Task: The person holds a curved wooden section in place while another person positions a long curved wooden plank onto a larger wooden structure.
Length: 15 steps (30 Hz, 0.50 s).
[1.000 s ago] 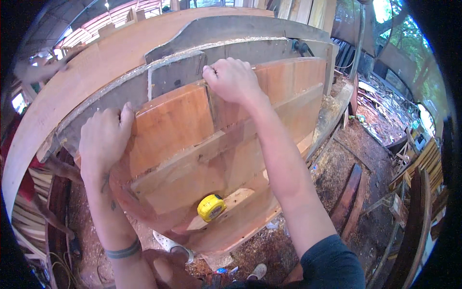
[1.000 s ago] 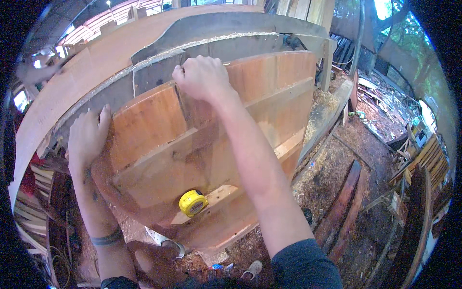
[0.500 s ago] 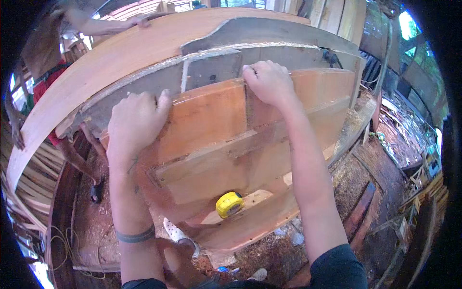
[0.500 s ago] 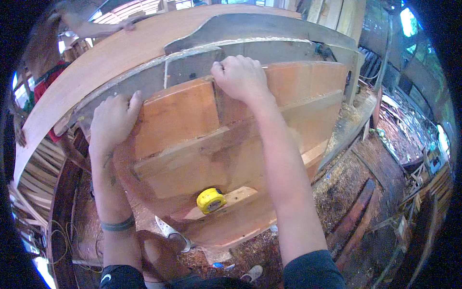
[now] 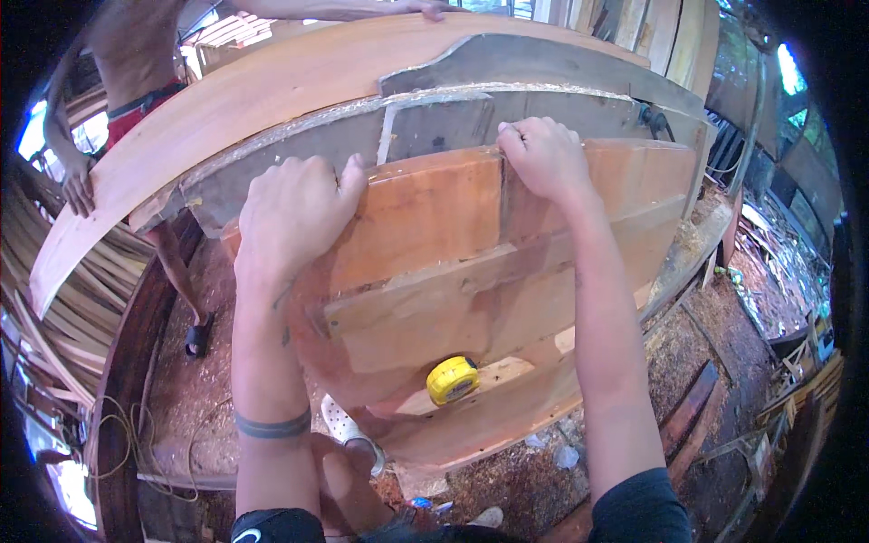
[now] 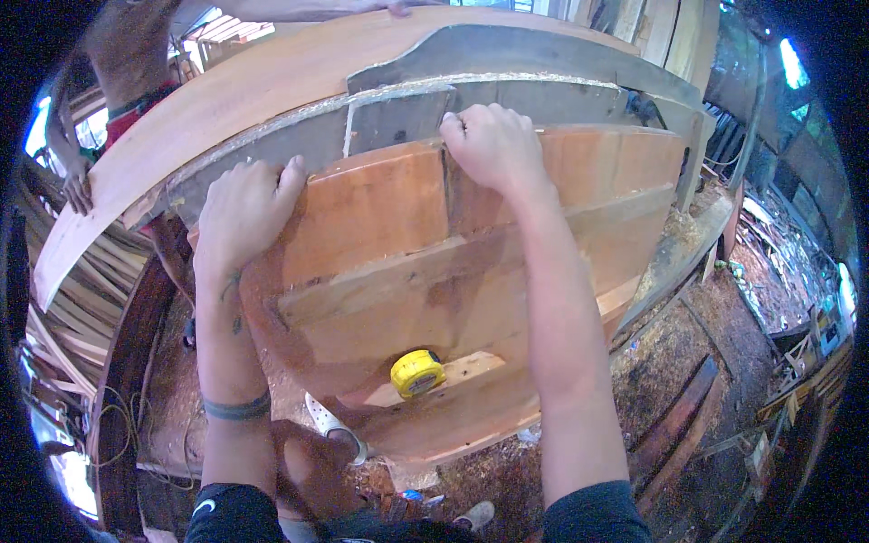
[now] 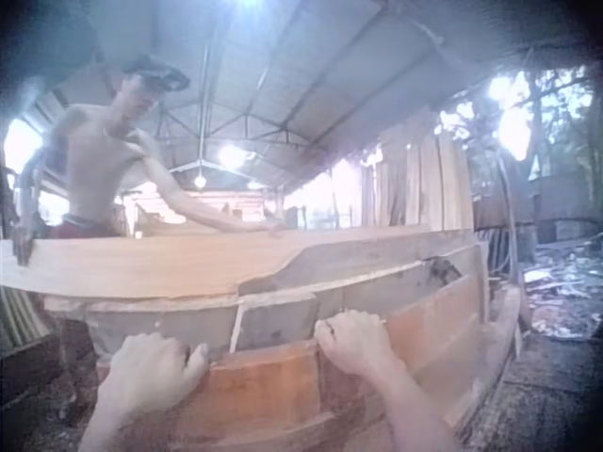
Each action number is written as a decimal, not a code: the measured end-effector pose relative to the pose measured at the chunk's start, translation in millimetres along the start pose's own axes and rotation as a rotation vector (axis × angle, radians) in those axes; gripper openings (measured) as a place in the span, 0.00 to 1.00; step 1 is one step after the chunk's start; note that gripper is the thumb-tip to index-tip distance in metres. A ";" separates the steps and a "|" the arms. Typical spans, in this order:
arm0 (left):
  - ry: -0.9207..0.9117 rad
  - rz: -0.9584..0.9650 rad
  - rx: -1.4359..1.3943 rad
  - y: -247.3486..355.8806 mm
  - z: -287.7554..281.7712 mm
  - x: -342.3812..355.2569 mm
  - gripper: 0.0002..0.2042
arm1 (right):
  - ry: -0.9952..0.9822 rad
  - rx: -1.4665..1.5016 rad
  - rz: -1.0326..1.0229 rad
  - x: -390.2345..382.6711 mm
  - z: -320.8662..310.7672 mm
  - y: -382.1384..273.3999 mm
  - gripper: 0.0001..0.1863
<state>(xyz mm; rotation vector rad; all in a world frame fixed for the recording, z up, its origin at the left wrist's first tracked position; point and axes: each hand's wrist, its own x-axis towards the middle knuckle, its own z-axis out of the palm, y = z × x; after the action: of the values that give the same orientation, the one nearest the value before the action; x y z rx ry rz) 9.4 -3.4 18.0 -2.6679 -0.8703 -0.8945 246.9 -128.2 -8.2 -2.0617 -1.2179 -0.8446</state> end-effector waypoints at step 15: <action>-0.028 -0.027 0.034 -3.7 5.3 4.0 0.29 | -0.019 -0.006 0.004 2.8 -1.3 -1.8 0.24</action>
<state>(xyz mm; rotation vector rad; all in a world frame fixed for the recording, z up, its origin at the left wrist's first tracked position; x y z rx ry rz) 12.4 3.3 16.1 -2.6521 -0.9219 -0.8424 246.1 -127.0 -4.9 -2.0810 -1.2222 -0.8296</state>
